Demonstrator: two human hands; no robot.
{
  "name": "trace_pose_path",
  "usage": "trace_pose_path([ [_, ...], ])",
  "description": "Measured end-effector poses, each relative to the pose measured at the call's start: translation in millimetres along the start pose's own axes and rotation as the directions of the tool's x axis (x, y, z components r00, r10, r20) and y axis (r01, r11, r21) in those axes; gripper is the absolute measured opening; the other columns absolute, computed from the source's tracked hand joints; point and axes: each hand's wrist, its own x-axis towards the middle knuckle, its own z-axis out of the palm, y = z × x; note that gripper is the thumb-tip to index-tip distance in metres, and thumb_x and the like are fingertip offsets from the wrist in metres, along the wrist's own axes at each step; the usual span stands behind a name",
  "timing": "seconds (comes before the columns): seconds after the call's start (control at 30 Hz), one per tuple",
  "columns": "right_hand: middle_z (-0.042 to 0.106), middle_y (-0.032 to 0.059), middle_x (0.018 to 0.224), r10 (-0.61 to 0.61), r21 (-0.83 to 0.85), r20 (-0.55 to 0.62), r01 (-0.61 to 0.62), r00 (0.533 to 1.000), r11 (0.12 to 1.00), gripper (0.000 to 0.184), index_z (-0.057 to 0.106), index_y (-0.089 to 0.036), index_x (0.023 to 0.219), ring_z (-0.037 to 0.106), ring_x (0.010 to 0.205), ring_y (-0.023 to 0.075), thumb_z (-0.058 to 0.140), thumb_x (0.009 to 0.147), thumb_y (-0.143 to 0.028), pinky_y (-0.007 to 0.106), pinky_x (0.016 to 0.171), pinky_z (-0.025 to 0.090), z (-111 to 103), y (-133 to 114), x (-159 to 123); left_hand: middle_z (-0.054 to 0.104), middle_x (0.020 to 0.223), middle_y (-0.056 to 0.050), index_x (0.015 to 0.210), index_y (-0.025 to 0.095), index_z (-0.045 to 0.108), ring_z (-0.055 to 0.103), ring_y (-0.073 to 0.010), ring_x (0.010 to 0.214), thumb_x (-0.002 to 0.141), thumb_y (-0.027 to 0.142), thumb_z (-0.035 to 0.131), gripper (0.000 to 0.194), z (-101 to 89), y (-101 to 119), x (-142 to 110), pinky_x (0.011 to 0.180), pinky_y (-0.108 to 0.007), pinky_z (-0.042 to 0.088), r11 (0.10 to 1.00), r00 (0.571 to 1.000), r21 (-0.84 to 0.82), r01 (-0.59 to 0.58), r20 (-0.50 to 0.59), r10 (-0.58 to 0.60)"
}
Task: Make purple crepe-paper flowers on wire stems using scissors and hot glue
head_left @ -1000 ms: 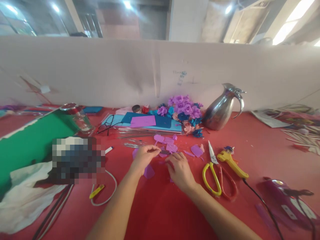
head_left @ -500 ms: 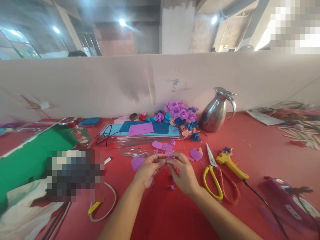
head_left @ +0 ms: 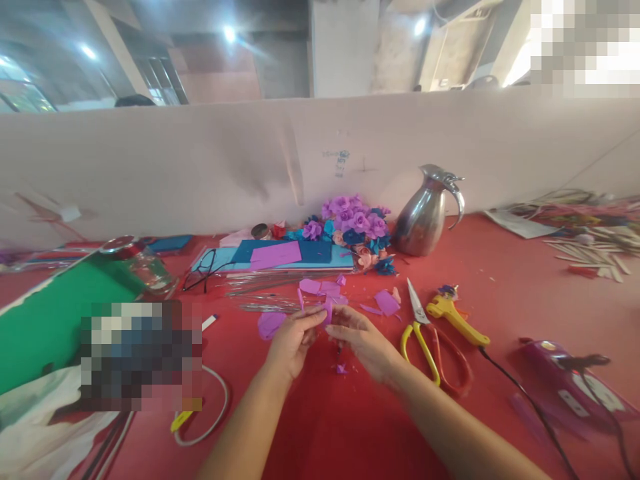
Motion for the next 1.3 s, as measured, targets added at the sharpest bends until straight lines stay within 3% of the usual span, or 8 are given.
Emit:
trace_pose_path([
  [0.2, 0.058, -0.0028, 0.074, 0.017, 0.07, 0.004, -0.017, 1.0, 0.997, 0.025, 0.066, -0.018, 0.084, 0.044, 0.055, 0.0055, 0.077, 0.065, -0.029, 0.021, 0.054, 0.031, -3.9, -2.0, 2.0, 0.067, 0.069, -0.001, 0.076, 0.014, 0.076, 0.028, 0.0021, 0.038, 0.046, 0.019, 0.083, 0.031, 1.8, 3.5, -1.4, 0.039, -0.019, 0.016, 0.999, 1.0, -0.031, 0.029, 0.002, -0.029],
  [0.53, 0.05, -0.0067, 0.056, -0.087, -0.086, -0.153, 0.075, 0.984, 0.993, 0.024, 0.058, -0.017, 0.071, 0.038, 0.048, 0.0063, 0.074, 0.062, -0.032, 0.021, 0.049, 0.028, -4.5, -6.1, 1.9, 0.045, 0.043, 0.01, 0.073, 0.015, 0.071, 0.023, 0.0005, 0.034, 0.049, 0.02, 0.082, 0.027, 0.8, 2.9, -0.7, 0.039, -0.018, 0.015, 0.999, 0.999, 0.005, 0.044, 0.019, -0.044],
  [0.73, 0.051, -0.0067, 0.055, -0.119, -0.274, -0.095, 0.089, 0.988, 0.958, 0.021, 0.054, -0.019, 0.074, 0.044, 0.048, 0.0082, 0.066, 0.068, -0.036, 0.022, 0.05, 0.033, -10.8, -6.9, 6.4, 0.066, 0.072, 0.0, 0.075, 0.016, 0.069, 0.055, -0.0095, 0.062, 0.05, 0.025, 0.083, 0.03, 6.1, 5.1, -4.3, 0.056, -0.02, 0.037, 0.982, 0.996, 0.175, -0.067, 0.063, 0.057],
  [0.83, 0.057, -0.0035, 0.066, -0.202, -0.581, -0.03, 0.147, 0.979, 0.801, 0.017, 0.058, -0.019, 0.077, 0.051, 0.058, 0.0104, 0.063, 0.072, -0.034, 0.024, 0.057, 0.038, -20.0, -13.5, 3.7, 0.064, 0.065, 0.001, 0.07, 0.016, 0.068, 0.052, -0.0095, 0.058, 0.051, 0.028, 0.081, 0.026, 2.4, 7.9, -1.5, 0.053, -0.021, 0.033, 0.957, 0.995, 0.274, -0.089, -0.012, 0.096],
  [0.97, 0.065, 0.0029, 0.093, -0.084, -0.936, 0.185, 0.201, 0.979, 0.289, 0.042, 0.065, -0.022, 0.095, 0.06, 0.08, 0.0193, 0.079, 0.057, -0.032, 0.029, 0.069, 0.043, -25.3, -19.5, -14.4, 0.06, 0.059, 0.004, 0.07, 0.017, 0.066, 0.044, -0.007, 0.049, 0.051, 0.029, 0.078, 0.026, -5.8, 13.2, 3.3, 0.049, -0.022, 0.026, 0.943, 0.978, 0.298, -0.149, -0.099, 0.186],
  [1.03, 0.064, 0.0064, 0.1, -0.068, -0.975, 0.168, 0.176, 0.983, 0.139, 0.044, 0.065, -0.021, 0.098, 0.062, 0.082, 0.0216, 0.081, 0.058, -0.027, 0.03, 0.07, 0.044, -24.8, -14.2, -22.9, 0.057, 0.057, 0.005, 0.072, 0.016, 0.065, 0.038, -0.0055, 0.045, 0.051, 0.029, 0.077, 0.027, -8.5, 14.2, 5.1, 0.047, -0.022, 0.022, 0.938, 0.971, 0.302, -0.168, -0.115, 0.211],
  [1.17, 0.066, 0.0035, 0.082, -0.122, -0.979, 0.135, 0.151, 0.983, 0.136, 0.012, 0.066, -0.019, 0.079, 0.062, 0.077, 0.0182, 0.065, 0.073, -0.009, 0.027, 0.069, 0.044, -24.4, 4.0, -26.1, 0.053, 0.054, 0.006, 0.073, 0.016, 0.065, 0.029, -0.004, 0.041, 0.053, 0.032, 0.076, 0.028, -8.9, 11.3, 6.1, 0.045, -0.023, 0.018, 0.926, 0.973, 0.331, -0.18, -0.081, 0.218],
  [1.3, 0.066, 0.0044, 0.083, -0.165, -0.985, 0.16, 0.169, 0.973, 0.044, 0.017, 0.065, -0.02, 0.074, 0.062, 0.081, 0.0185, 0.057, 0.077, -0.005, 0.025, 0.068, 0.043, -17.6, 3.5, -28.7, 0.055, 0.055, 0.005, 0.07, 0.016, 0.065, 0.031, -0.0049, 0.043, 0.054, 0.033, 0.076, 0.025, -4.5, 7.2, 3.2, 0.046, -0.023, 0.019, 0.913, 0.985, 0.377, -0.156, -0.015, 0.174],
])
